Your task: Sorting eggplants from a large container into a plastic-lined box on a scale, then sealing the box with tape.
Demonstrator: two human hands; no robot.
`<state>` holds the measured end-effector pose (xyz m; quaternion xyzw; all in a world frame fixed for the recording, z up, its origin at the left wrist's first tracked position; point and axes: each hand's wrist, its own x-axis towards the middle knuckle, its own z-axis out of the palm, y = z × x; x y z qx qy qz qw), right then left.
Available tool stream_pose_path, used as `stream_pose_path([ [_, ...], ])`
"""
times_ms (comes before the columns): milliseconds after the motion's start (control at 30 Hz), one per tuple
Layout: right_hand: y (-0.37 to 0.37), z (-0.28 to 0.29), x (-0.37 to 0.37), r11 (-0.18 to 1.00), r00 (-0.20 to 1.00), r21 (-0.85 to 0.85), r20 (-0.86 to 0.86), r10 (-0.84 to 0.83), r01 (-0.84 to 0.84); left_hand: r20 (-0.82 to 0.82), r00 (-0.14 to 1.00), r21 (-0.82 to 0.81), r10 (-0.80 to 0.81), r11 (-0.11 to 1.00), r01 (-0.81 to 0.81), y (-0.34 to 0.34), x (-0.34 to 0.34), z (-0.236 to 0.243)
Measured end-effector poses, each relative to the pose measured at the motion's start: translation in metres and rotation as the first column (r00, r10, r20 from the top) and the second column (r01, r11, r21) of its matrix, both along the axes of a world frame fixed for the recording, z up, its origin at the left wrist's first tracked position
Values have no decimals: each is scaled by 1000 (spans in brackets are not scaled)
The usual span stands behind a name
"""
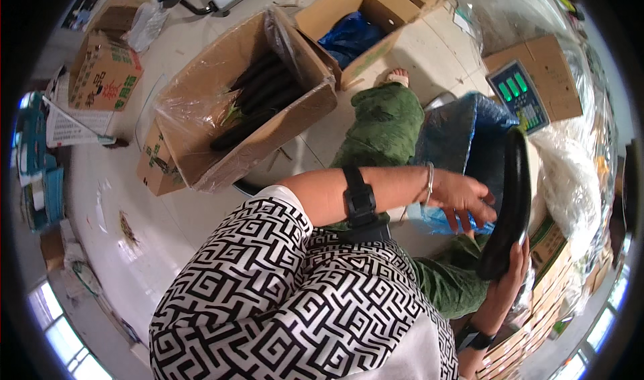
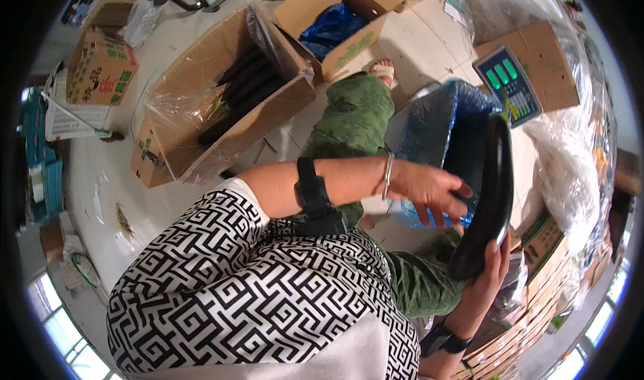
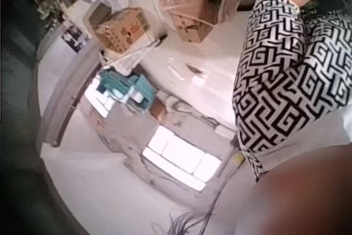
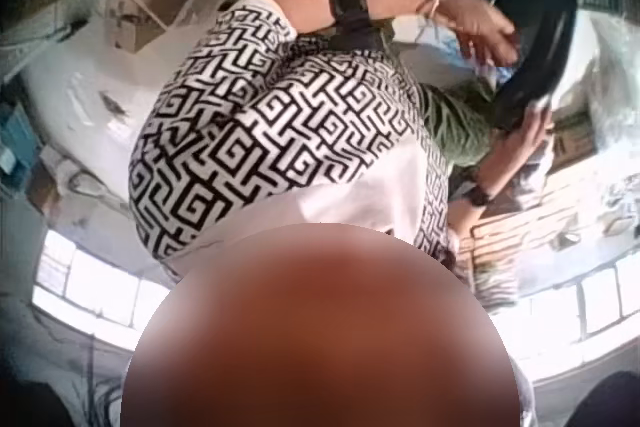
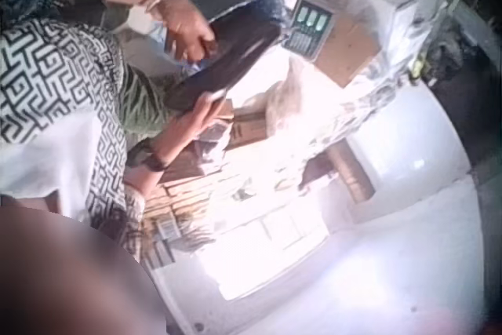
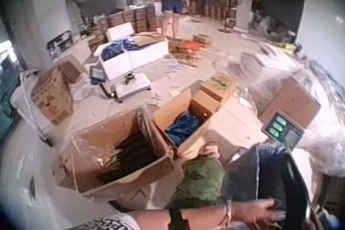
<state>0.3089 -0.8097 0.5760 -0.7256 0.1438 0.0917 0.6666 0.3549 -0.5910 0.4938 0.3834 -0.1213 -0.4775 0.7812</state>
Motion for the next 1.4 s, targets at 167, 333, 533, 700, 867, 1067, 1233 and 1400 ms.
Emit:
stream_pose_path([
  [167,83,21,-5,780,788,-500,270,554,-377,-53,771,-399,635,694,-599,36,-31,39],
  [333,143,23,0,499,525,-730,224,821,-467,-48,326,-327,944,293,-898,176,-42,34],
  [533,113,-6,14,575,697,-529,-46,715,-624,-8,-29,-216,1000,-30,-976,391,-122,-37],
  [700,92,-15,40,724,831,-467,-45,554,-508,383,-179,275,906,-297,-915,471,-189,-96],
  [867,63,-22,54,819,919,-426,-95,382,-384,668,384,661,638,-271,-700,496,-213,-157],
  [1067,-13,-28,36,845,994,-524,-61,86,-105,249,898,951,364,-268,-155,494,-202,-229],
  [1233,-112,-22,-10,819,964,-547,-76,-253,172,-70,943,923,324,-339,184,495,-194,-277],
  [1400,-225,-38,-57,692,839,-590,-45,-542,416,-186,927,791,325,-510,338,514,-227,-300],
])
